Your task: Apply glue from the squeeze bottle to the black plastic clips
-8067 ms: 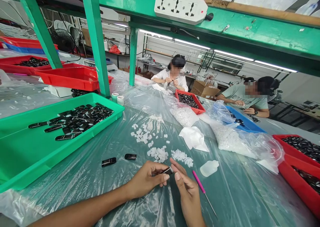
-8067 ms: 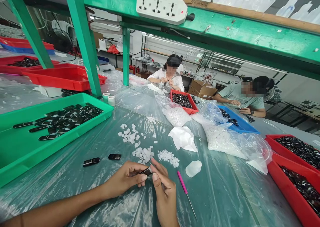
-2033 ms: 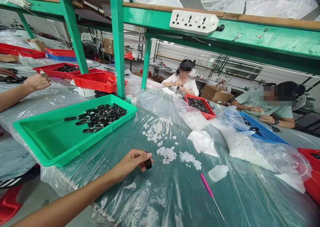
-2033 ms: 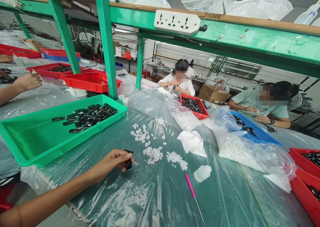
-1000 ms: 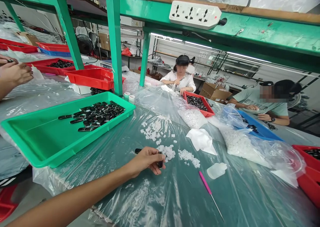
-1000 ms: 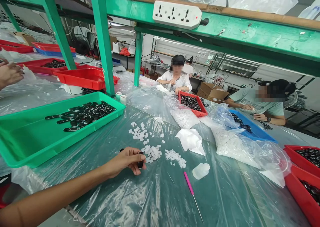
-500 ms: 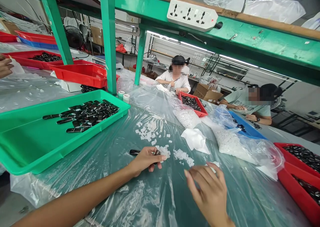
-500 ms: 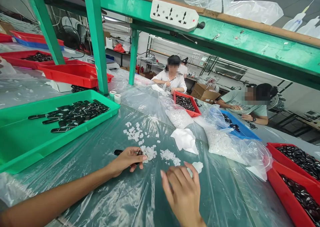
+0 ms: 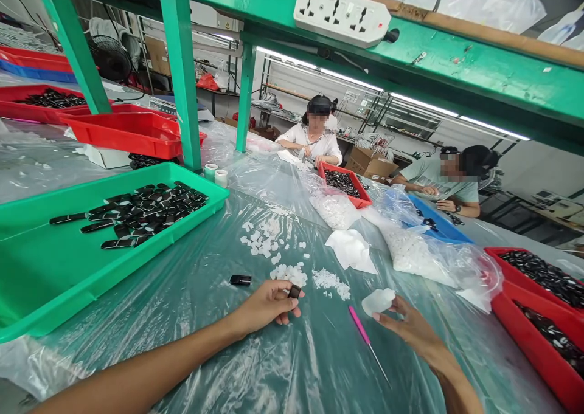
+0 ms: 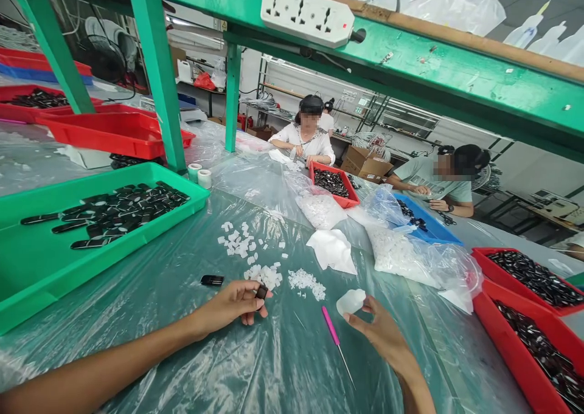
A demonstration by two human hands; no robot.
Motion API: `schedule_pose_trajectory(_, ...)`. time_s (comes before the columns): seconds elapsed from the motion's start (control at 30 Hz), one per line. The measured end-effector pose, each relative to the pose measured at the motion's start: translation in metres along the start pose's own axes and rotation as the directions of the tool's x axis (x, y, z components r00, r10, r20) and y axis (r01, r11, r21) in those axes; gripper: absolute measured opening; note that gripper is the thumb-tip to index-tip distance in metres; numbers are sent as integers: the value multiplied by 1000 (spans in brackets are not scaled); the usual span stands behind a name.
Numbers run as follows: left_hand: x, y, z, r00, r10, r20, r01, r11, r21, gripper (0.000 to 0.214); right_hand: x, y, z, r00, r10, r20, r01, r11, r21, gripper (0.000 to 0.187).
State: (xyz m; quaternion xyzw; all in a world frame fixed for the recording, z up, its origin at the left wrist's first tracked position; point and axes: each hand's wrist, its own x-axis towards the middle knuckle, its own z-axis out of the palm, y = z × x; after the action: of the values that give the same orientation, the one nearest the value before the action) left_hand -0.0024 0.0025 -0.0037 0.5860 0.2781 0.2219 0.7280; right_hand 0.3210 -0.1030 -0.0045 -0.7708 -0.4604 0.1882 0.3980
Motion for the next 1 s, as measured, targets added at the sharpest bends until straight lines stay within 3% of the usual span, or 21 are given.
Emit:
schedule_pose_trajectory(0.1, 0, -3, 1, 999, 23, 26, -24, 999, 21, 42, 1, -5, 8, 974, 46, 223, -75, 990, 123, 30)
schedule_pose_trajectory(0.13, 0, -4, 1, 999, 31, 33, -32, 999, 13, 43, 0, -8, 10, 971, 54, 231, -92, 983, 157, 30)
schedule_pose_trajectory(0.23, 1, -8, 3, 997, 65, 45, -64, 998, -22, 43, -3, -18, 16, 988, 64, 137, -94, 970, 223, 32)
schedule_pose_trajectory(0.33, -1, -8, 6, 992, 118, 39, -119, 993, 14, 37, -12, -30, 25, 998, 35, 60, -56, 918, 394, 38)
schedule_pose_trajectory(0.43, -3, -6, 9, 987, 160, 25, -162, 983, 87, 32, -29, -45, 40, 997, -14, 80, -41, 764, 644, 41)
schedule_pose_trajectory(0.53, -3, -6, 9, 984, 178, 15, -178, 974, 141, 30, -46, -62, 57, 989, -64, 135, -81, 529, 845, 39)
schedule_pose_trajectory(0.63, -3, -6, 10, 984, 179, 7, -177, 967, 185, 29, -57, -75, 68, 977, -106, 182, -147, 279, 949, 30)
schedule_pose_trajectory(0.7, -3, -5, 10, 984, 178, -3, -173, 961, 216, 28, -59, -78, 73, 965, -125, 229, -201, 203, 958, 27)
schedule_pose_trajectory(0.87, -4, -3, 13, 981, 192, -20, -177, 939, 293, 24, -60, -72, 86, 950, -46, 309, -299, 147, 943, 22)
schedule_pose_trajectory(1.0, -5, -1, 14, 980, 197, -28, -172, 912, 372, 23, -62, -70, 100, 950, 57, 308, -313, 225, 923, 24)
